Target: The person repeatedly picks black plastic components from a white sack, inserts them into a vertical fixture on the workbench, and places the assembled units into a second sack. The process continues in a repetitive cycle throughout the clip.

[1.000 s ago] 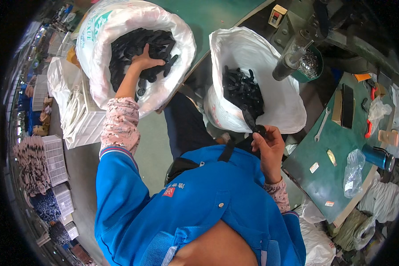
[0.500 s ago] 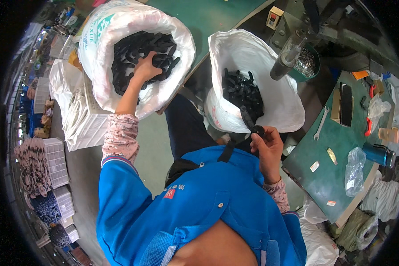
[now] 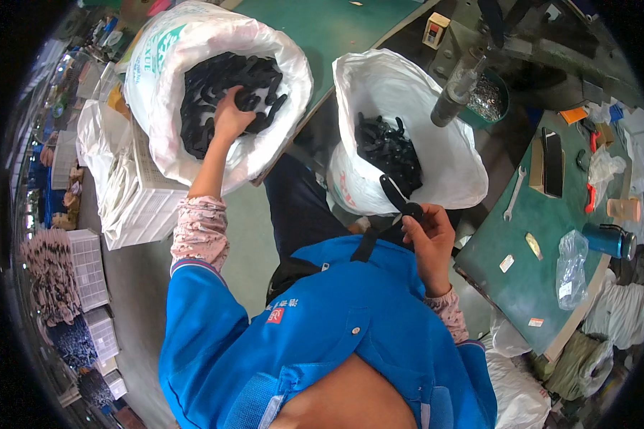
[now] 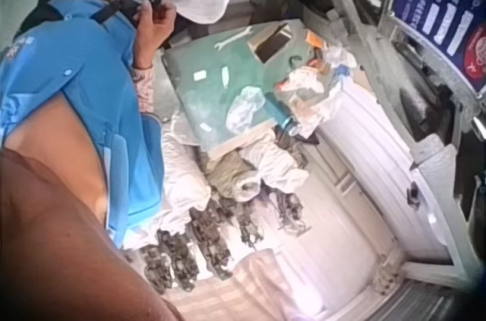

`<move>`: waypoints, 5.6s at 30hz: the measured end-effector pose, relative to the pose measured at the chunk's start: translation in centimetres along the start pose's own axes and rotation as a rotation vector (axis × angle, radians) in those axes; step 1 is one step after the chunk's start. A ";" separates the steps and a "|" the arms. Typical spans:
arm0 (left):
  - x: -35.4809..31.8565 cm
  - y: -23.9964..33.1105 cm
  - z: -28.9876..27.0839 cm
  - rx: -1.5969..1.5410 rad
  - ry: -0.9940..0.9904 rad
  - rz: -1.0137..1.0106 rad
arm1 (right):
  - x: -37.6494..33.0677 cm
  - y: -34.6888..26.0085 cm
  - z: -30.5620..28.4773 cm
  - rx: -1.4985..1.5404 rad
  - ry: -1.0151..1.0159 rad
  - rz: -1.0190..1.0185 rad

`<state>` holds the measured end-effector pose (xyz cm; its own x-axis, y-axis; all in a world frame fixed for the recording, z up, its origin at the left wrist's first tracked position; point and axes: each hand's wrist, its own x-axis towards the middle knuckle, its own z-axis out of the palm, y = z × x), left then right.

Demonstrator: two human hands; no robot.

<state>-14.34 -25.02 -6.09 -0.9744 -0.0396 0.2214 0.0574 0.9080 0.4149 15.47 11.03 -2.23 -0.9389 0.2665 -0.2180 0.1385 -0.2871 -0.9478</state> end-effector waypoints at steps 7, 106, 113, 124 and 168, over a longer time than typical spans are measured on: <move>1.0 0.2 -4.5 -1.140 0.171 -0.446 | 0.2 -0.2 0.6 -0.075 0.011 -0.050; -14.1 22.5 -2.1 -1.940 -1.204 -0.053 | 7.8 -10.1 -3.1 -0.354 -0.254 -0.500; -15.3 22.6 -2.0 -2.353 -1.456 -0.074 | 8.8 -8.8 -3.3 0.205 -0.461 -0.148; -15.4 21.6 -1.2 -2.414 -1.430 -0.156 | 10.2 -10.2 -2.8 0.084 -0.233 -0.206; -13.5 23.9 0.0 -1.976 -1.225 -0.210 | 7.2 -13.5 -4.1 -0.291 -0.253 -0.391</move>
<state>0.19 -2.79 0.85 -0.5785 0.8143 -0.0481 -0.6927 -0.4593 0.5561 8.12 20.57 8.10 -0.9794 0.0623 0.1921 -0.1881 0.0645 -0.9800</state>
